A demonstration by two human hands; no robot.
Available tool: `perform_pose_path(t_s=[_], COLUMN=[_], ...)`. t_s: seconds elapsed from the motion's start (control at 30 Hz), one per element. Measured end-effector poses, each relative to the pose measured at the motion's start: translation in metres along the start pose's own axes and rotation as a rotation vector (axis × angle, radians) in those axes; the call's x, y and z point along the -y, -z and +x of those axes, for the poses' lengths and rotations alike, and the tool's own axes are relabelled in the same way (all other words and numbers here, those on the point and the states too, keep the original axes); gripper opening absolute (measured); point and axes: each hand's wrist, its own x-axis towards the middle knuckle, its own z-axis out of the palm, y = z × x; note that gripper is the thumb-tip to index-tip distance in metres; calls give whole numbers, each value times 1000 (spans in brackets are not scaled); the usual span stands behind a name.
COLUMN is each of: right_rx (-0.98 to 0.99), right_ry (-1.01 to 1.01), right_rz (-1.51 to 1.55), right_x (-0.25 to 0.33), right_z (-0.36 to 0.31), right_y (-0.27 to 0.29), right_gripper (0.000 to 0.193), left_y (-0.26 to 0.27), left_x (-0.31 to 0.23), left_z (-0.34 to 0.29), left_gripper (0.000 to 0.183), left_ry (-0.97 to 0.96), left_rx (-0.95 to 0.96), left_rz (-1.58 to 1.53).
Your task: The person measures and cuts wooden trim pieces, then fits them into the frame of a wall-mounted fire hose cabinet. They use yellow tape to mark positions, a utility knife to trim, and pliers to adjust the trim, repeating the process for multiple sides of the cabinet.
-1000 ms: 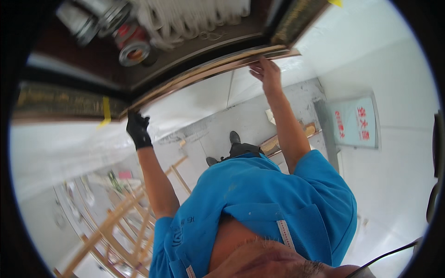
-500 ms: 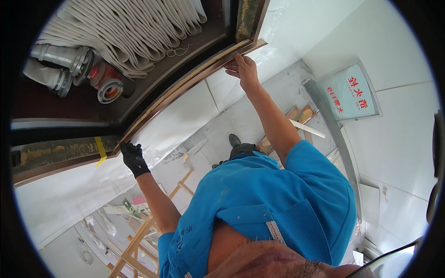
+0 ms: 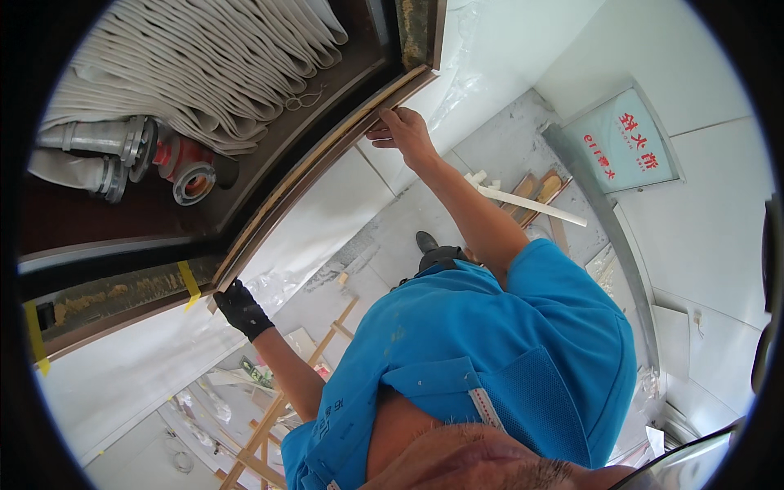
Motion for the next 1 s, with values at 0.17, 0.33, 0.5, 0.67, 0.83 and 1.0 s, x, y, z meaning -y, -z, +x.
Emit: perform_pose_path(t_s=[0.17,0.33,0.5,0.67,0.83,1.0], right_rx=[25,28,-9,-120,-163,-150], right_ry=[10,8,6,29,47,23], right_rz=[-142,-290,-160,-35,-36,-58], right_x=[7,14,4,6,8,10], right_z=[15,13,26,33,39,42], right_y=[7,12,23,26,29,32], right_gripper=[40,46,46,44,43,42], left_y=[0,-12,-11,39,24,1], left_x=[-3,-3,2,2,6,3], left_z=[12,5,6,24,19,4], left_gripper=[34,33,32,31,29,25], left_ry=[78,86,58,96,-20,78], left_rx=[56,-17,-16,17,19,75], left_rz=[116,88,70,-29,31,4])
